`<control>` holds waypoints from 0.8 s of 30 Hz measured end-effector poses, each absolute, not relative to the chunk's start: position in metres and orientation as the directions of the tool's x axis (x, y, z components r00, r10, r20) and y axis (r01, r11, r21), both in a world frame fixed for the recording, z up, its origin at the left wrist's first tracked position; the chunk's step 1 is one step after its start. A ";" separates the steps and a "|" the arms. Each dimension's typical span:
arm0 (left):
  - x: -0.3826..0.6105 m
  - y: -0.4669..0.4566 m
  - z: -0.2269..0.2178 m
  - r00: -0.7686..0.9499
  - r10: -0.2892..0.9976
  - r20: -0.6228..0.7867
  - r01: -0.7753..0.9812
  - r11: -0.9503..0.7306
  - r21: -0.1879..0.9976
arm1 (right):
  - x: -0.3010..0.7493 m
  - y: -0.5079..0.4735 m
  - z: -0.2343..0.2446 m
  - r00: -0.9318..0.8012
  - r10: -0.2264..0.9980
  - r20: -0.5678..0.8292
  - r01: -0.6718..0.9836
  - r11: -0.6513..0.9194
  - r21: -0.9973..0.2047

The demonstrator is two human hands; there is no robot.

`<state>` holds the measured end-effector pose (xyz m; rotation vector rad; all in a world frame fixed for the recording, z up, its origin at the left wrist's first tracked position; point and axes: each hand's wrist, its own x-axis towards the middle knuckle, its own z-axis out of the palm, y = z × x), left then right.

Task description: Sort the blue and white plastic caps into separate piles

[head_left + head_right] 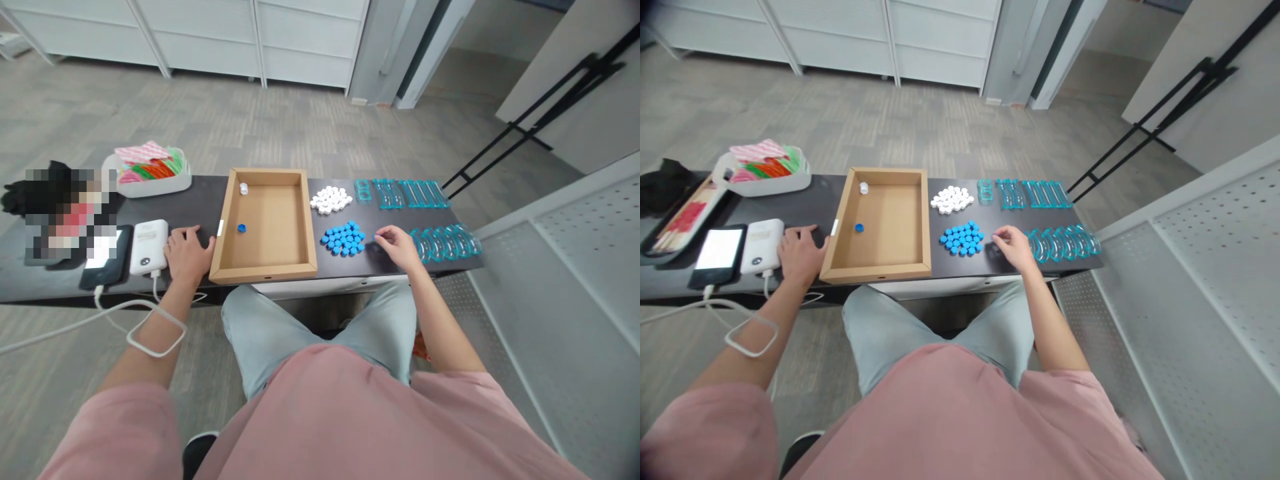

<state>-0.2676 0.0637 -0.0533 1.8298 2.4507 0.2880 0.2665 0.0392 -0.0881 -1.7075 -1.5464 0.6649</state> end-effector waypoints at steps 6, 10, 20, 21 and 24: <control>-0.265 0.063 -0.051 -0.287 0.957 0.048 0.947 0.276 0.163 | 0.252 0.025 -0.101 0.084 0.986 0.147 0.729 0.040 -0.684; -0.263 0.063 -0.050 -0.300 0.953 0.041 0.945 0.291 0.150 | 0.248 0.030 -0.096 0.021 0.991 0.134 0.763 0.070 -0.643; -0.262 0.061 -0.045 -0.298 0.954 0.014 0.940 0.291 0.180 | 0.248 0.031 -0.106 -0.022 0.994 0.109 0.730 0.090 -0.678; -0.262 0.061 -0.044 -0.285 0.959 0.010 0.941 0.278 0.191 | 0.246 0.031 -0.105 -0.016 0.994 0.111 0.729 0.088 -0.679; -0.263 0.060 -0.040 -0.256 0.967 -0.007 0.944 0.252 0.215 | 0.243 0.025 -0.099 -0.002 0.987 0.161 0.781 0.102 -0.616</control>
